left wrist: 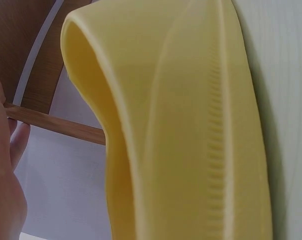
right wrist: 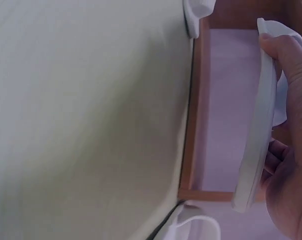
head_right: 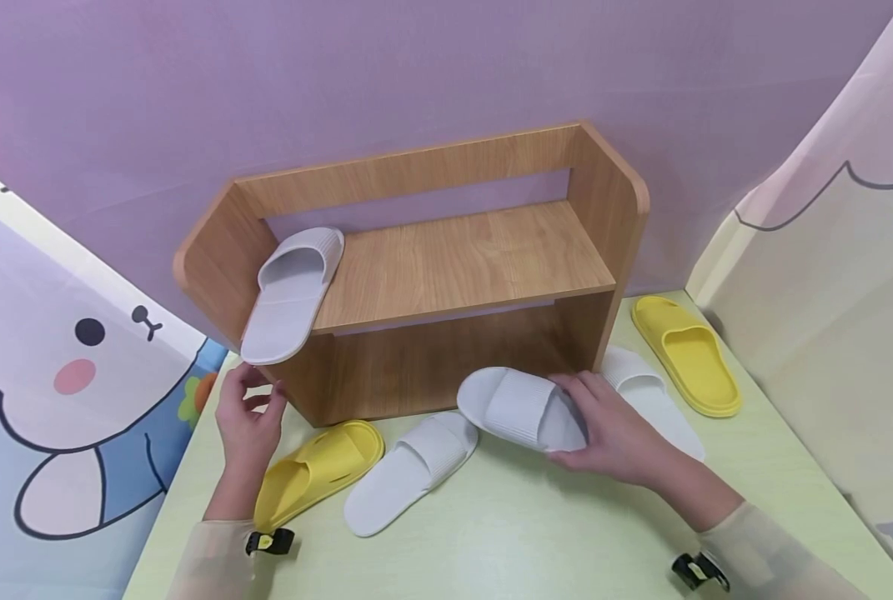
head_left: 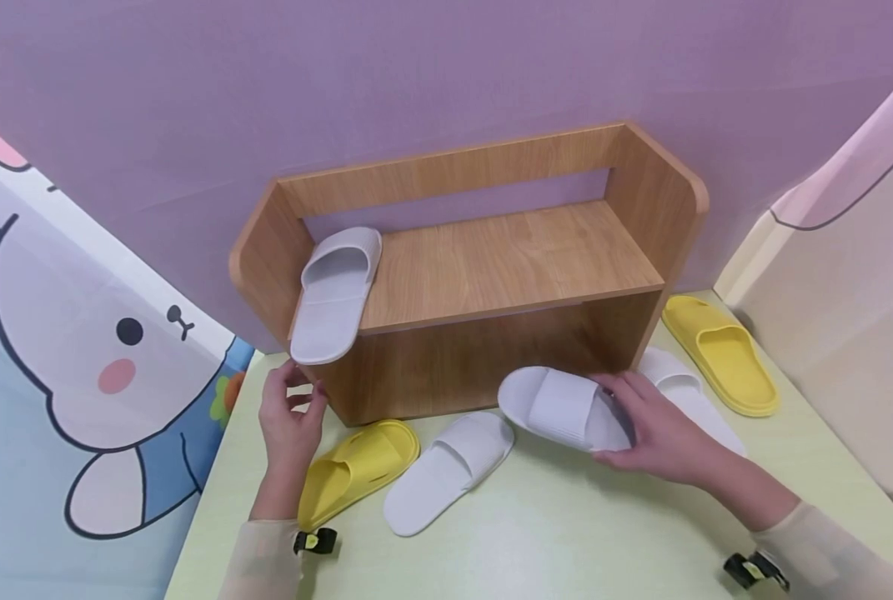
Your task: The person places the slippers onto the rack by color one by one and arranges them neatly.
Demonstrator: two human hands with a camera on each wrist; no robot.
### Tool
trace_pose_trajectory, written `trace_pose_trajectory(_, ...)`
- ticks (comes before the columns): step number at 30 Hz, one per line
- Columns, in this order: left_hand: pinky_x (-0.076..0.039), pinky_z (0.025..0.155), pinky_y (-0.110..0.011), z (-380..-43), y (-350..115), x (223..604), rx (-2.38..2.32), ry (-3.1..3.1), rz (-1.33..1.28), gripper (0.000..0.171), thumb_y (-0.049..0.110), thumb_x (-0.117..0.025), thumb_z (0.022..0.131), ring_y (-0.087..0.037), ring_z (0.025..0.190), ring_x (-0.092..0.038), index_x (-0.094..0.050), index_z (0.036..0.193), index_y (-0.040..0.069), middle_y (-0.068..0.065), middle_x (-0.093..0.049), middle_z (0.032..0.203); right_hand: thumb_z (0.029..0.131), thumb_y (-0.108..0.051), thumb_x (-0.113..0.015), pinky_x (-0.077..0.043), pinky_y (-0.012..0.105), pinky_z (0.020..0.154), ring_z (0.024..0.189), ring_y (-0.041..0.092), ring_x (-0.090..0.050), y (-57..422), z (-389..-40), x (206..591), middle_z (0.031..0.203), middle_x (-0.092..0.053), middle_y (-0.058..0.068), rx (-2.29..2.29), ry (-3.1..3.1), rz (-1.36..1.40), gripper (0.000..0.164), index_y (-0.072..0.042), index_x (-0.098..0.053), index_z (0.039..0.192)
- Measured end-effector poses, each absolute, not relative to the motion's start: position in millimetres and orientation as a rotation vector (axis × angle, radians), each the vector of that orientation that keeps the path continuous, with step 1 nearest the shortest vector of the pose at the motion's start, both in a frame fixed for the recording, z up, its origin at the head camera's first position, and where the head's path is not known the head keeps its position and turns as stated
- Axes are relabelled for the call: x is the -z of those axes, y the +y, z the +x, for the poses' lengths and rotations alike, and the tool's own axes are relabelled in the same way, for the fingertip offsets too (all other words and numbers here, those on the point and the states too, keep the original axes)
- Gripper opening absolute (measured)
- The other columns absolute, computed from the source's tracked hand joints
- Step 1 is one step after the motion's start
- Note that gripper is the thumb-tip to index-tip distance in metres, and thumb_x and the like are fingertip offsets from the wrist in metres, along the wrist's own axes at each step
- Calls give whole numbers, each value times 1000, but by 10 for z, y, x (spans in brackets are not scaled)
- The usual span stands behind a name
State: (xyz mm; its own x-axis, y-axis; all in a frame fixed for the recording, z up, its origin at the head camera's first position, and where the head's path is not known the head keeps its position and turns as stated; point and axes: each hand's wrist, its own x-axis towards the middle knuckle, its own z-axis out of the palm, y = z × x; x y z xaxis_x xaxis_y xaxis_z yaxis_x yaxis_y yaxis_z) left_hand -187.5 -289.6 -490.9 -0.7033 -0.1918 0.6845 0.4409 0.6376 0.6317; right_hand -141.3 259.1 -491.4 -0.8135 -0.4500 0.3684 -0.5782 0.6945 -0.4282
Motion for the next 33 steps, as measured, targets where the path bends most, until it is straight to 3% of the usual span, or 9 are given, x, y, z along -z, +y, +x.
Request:
trace_pose_trajectory(10, -54, 85, -8, -1897, -2917, 4938, 1066, -2131, -176, 51, 0, -80, 96, -21, 109, -67, -62, 143, 4, -16, -66, 123, 72, -44, -103, -59, 45, 85, 115, 20, -53, 2435, -1425, 4639, 130, -59, 5, -738, -2636, 828, 110, -6, -49, 159)
trace_pose_trajectory(18, -59, 84, -14, -1896, -2905, 4945, 1077, -2113, -176, 52, -2, -80, 95, -16, 108, -66, -63, 143, 5, -13, -67, 124, 69, -44, -103, -59, 50, 88, 119, 24, -54, 2300, -1425, 4354, 135, -60, 11, -723, -2576, 858, 113, -3, -48, 159)
trace_pose_trajectory(24, -54, 83, -8, -1898, -2891, 4939, 1088, -2088, -189, 52, -5, -82, 93, -14, 106, -65, -65, 142, 4, -14, -68, 122, 67, -47, -103, -58, 49, 90, 121, 24, -53, 2178, -1429, 4125, 136, -60, 12, -706, -2496, 901, 117, -3, -48, 160)
trace_pose_trajectory(33, -57, 82, -11, -1899, -2899, 4951, 1082, -2087, -186, 53, -5, -82, 92, -13, 106, -65, -65, 141, 5, -12, -68, 121, 69, -48, -99, -58, 50, 83, 120, 28, -54, 2008, -1440, 3825, 135, -61, 14, -697, -2371, 935, 113, -2, -48, 160)
